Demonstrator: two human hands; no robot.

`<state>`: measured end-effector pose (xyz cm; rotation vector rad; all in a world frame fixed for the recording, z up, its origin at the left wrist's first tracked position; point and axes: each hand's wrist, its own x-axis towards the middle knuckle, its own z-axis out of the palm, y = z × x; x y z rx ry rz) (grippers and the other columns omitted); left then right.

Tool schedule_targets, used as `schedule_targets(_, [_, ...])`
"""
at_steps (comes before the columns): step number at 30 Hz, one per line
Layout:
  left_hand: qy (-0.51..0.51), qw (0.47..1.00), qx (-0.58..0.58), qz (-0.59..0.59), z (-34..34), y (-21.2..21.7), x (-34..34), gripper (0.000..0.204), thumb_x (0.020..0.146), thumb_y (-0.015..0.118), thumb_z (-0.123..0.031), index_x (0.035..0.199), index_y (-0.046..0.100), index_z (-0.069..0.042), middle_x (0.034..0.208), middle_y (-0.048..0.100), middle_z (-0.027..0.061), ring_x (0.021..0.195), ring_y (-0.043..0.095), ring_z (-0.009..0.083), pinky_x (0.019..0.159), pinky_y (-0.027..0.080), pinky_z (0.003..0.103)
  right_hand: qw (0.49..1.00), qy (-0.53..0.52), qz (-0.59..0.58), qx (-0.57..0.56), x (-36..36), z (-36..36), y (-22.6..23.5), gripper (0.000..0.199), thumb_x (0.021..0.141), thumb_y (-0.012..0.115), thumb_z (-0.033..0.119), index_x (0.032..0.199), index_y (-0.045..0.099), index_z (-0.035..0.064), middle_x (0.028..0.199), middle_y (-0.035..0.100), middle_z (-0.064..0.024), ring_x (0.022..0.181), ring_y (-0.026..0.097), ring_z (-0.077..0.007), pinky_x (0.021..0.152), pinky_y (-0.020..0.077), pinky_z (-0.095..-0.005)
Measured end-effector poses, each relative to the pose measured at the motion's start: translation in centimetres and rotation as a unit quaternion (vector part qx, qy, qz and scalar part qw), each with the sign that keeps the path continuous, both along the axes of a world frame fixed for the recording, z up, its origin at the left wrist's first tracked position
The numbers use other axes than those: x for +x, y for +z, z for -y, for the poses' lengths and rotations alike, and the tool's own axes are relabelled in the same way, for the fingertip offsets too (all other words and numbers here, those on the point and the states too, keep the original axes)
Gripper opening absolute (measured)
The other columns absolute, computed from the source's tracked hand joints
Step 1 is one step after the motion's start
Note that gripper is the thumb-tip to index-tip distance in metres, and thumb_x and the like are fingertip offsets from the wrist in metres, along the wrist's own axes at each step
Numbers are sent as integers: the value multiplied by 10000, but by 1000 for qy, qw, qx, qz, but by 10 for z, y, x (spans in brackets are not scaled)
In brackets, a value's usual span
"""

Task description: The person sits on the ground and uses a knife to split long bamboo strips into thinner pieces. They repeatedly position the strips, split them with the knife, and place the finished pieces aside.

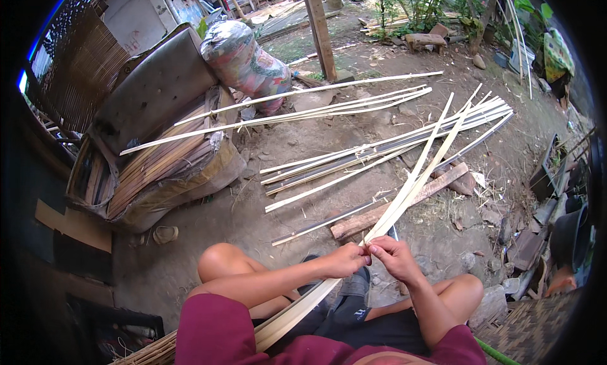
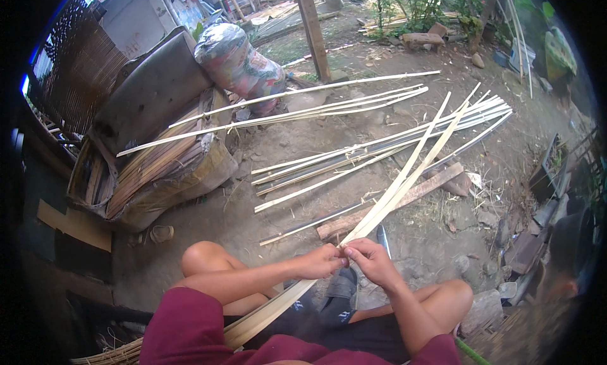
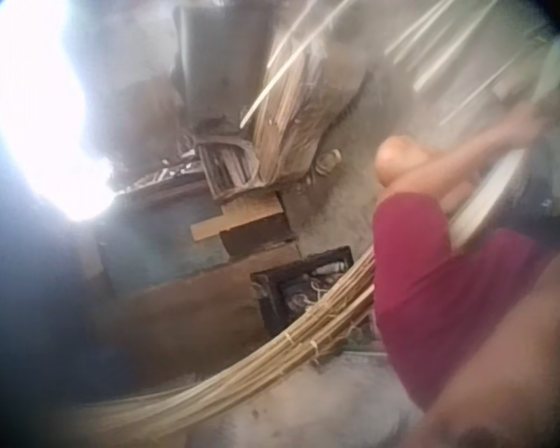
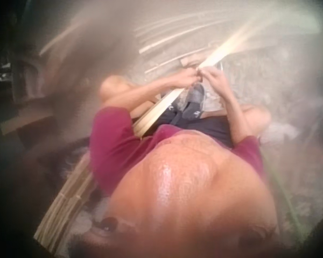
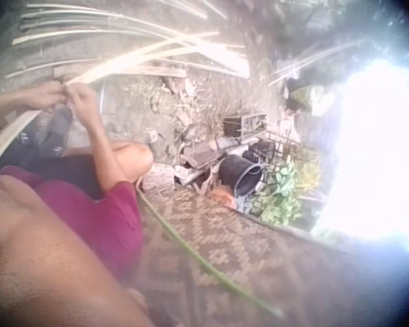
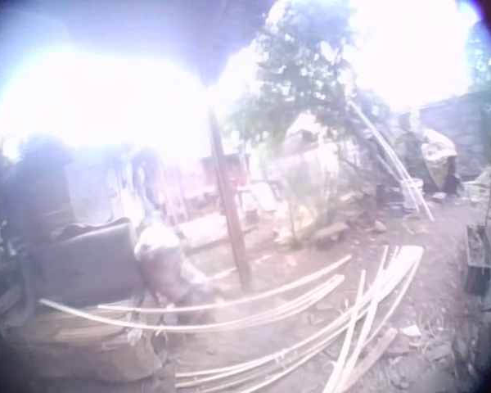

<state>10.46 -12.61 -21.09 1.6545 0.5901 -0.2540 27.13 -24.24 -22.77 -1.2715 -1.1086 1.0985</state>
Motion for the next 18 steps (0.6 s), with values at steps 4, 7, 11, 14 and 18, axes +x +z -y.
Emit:
schedule_targets(4, [51, 998, -23, 22, 10, -5, 1, 334, 1030, 514, -355, 1071, 613, -39, 1014, 562, 56, 814, 604, 157, 653, 516, 296, 997, -16, -57, -41, -2, 3, 0, 236, 1023, 570, 181, 1014, 687, -23, 931, 681, -59, 877, 633, -137, 786, 510, -293])
schedule_targets(7, [111, 983, -147, 26, 6, -2, 5, 414, 1021, 497, -464, 1009, 594, -62, 986, 547, 42, 813, 596, 146, 641, 502, 292, 989, -37, -121, -78, 8, 1, -9, 188, 1016, 575, 159, 1022, 667, -6, 871, 670, -37, 835, 641, -139, 747, 513, -296])
schedule_targets(11, [138, 969, -207, 3, -3, 5, 5, 511, 1024, 423, -568, 1005, 582, -82, 963, 514, 31, 818, 580, 141, 659, 497, 292, 995, -44, 76, -47, -3, 3, 5, 164, 1006, 584, 155, 1018, 677, 20, 847, 684, -69, 738, 643, -151, 663, 511, -311])
schedule_targets(14, [126, 982, -143, 6, 3, 6, 3, 506, 1057, 372, -513, 1092, 586, -56, 987, 514, 31, 828, 571, 137, 663, 498, 288, 971, -53, 232, 33, -8, 3, 19, 120, 960, 638, 124, 983, 687, 17, 877, 683, -150, 753, 680, -199, 665, 523, -352])
schedule_targets(18, [109, 984, -134, 37, 0, -1, -4, 456, 1073, 369, -456, 1117, 574, -52, 1042, 555, 49, 840, 569, 128, 661, 503, 285, 962, -30, 269, 37, -9, 3, 25, 127, 934, 677, 110, 1006, 673, 6, 869, 691, -150, 786, 696, -192, 682, 534, -349])
